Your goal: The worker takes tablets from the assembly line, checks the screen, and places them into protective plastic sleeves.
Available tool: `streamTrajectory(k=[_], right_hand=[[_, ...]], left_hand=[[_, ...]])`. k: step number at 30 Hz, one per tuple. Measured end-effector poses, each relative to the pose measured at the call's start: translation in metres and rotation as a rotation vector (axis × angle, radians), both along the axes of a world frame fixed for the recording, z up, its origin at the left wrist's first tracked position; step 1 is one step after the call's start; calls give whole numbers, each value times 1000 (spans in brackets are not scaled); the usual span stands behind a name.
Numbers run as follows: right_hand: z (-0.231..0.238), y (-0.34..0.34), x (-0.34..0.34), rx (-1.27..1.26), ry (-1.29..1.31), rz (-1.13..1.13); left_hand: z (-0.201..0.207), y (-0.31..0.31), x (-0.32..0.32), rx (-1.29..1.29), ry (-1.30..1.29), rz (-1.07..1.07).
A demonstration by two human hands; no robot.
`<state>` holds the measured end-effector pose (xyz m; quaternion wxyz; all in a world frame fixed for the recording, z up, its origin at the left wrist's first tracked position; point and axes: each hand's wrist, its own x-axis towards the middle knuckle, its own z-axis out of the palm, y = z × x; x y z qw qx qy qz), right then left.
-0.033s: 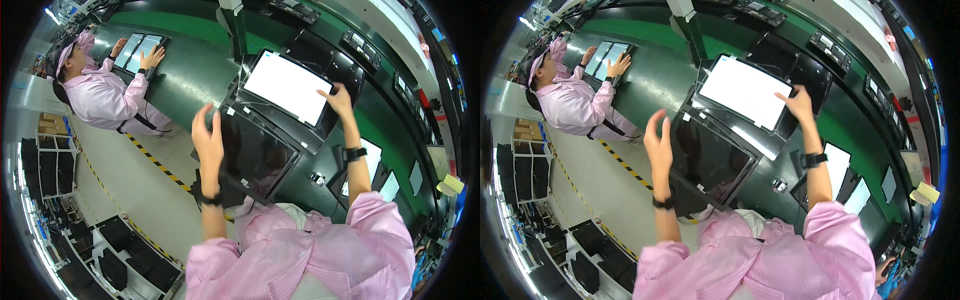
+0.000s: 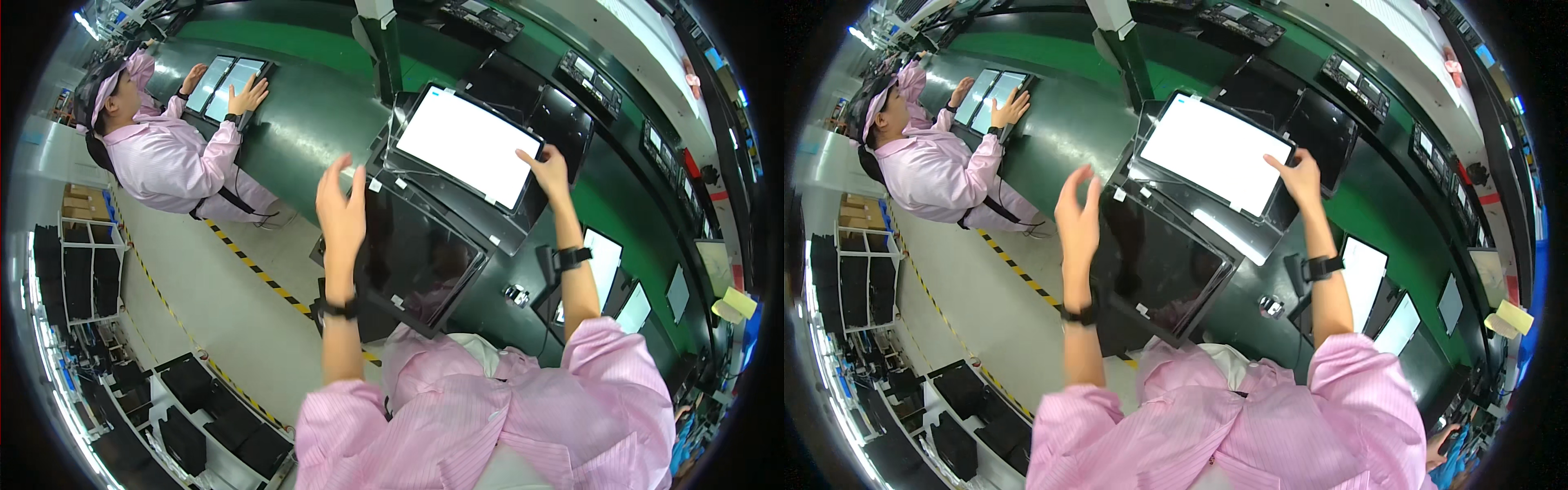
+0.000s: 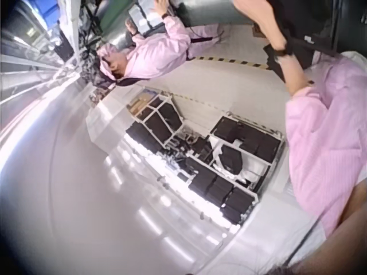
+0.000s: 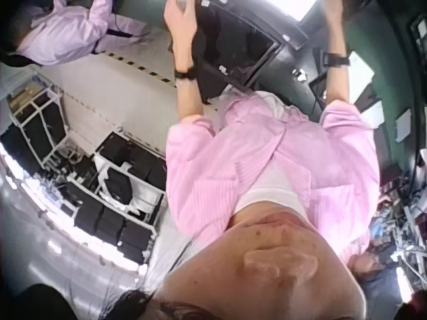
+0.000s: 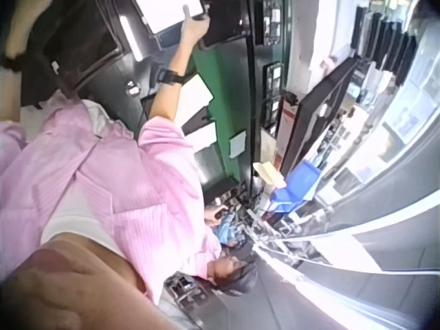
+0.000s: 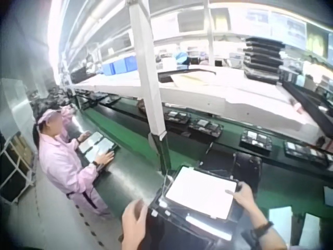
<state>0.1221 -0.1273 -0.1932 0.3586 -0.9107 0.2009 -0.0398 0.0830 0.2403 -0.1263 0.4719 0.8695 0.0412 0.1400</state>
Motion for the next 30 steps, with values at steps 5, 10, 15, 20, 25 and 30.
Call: streamTrajectory(k=[5, 10, 15, 20, 25, 30], right_hand=[[-13, 16, 12, 20, -210, -53], [-27, -3, 53, 295, -166, 105], [-27, 2, 70, 549, -298, 185], [3, 21, 30, 553, -494, -32], [20, 53, -50, 273, -460, -372], [25, 64, -94, 201, -92, -400]], left_hand=[[-68, -31, 108, 186, 197, -92], [-102, -54, 139, 235, 163, -140], [-95, -65, 141, 242, 101, -211], [-91, -73, 150, -182, 83, -365], [-77, -85, 144, -43, 123, -497], [-57, -100, 125, 103, 55, -542]])
